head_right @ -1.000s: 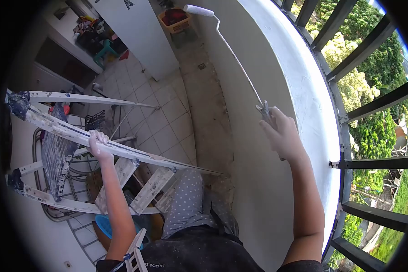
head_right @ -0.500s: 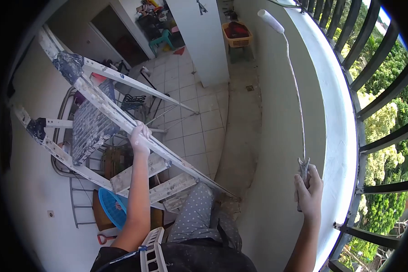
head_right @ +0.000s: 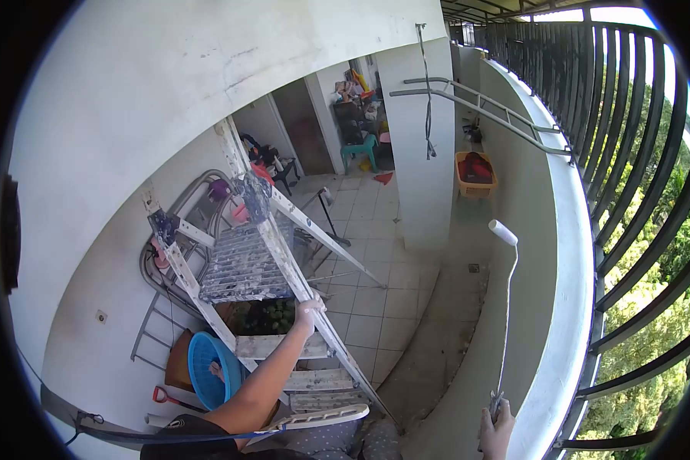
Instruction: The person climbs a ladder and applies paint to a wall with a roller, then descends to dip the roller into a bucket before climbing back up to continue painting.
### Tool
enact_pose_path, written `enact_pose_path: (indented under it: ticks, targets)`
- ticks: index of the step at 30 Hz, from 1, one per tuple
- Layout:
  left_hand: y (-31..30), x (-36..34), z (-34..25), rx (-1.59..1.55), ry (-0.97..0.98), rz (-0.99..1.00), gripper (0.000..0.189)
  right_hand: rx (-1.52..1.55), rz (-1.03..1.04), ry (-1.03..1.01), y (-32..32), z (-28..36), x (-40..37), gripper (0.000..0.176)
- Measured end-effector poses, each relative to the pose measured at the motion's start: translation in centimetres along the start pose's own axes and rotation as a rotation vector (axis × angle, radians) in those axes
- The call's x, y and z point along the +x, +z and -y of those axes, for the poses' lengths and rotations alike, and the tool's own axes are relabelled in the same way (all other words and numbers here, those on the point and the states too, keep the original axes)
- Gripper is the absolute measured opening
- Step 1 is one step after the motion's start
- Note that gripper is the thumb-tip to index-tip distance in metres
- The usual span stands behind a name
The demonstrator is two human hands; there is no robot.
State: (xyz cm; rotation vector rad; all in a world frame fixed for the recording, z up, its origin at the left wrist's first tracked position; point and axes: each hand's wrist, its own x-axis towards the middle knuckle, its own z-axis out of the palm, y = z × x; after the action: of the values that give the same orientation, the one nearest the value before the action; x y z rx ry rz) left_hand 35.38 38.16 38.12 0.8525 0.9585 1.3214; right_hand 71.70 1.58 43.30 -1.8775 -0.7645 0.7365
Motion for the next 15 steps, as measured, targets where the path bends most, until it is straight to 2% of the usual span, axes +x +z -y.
enact_pose_path:
  ticks: [2, 4, 6, 8, 11, 12, 14, 15]
  targets:
    - [-1.0, 0.9, 0.8, -0.029, 0.003, -0.014, 0.020, 0.013, 0.031, 0.026, -0.3, -1.4, 0.2, 0.027]
    - [-1.7, 1.7, 2.6, -0.032, 0.018, -0.078, 0.019, -0.067, 0.200, 0.242, -1.4, -3.4, 1.0, 0.050]
    - [-1.1, 1.3, 2.1, -0.082, 0.025, -0.060, 0.016, 0.004, 0.043, -0.079, -1.0, -3.7, 0.8, 0.039]
    - [-2.1, 2.1, 3.3, -0.105, 0.004, -0.054, 0.016, 0.044, -0.039, -0.307, 0.0, -7.8, 2.0, 0.039]
    - [-2.5, 2.1, 3.1, -0.020, -0.029, -0.057, 0.017, 0.070, 0.107, -0.020, -0.9, -5.7, 1.1, 0.039]
    - [-2.4, 2.0, 2.6, -0.094, -0.031, 0.000, 0.017, 0.042, 0.140, 0.033, -0.9, -5.4, 1.0, 0.040]
    - [-1.0, 1.4, 1.2, -0.033, -0.029, -0.078, 0.016, -0.041, 0.191, 0.129, -1.5, -5.1, 1.3, 0.041]
    - [-0.5, 0.9, 1.3, -0.007, -0.038, -0.122, 0.016, 0.010, 0.154, 0.070, -1.7, -4.7, 1.1, 0.040]
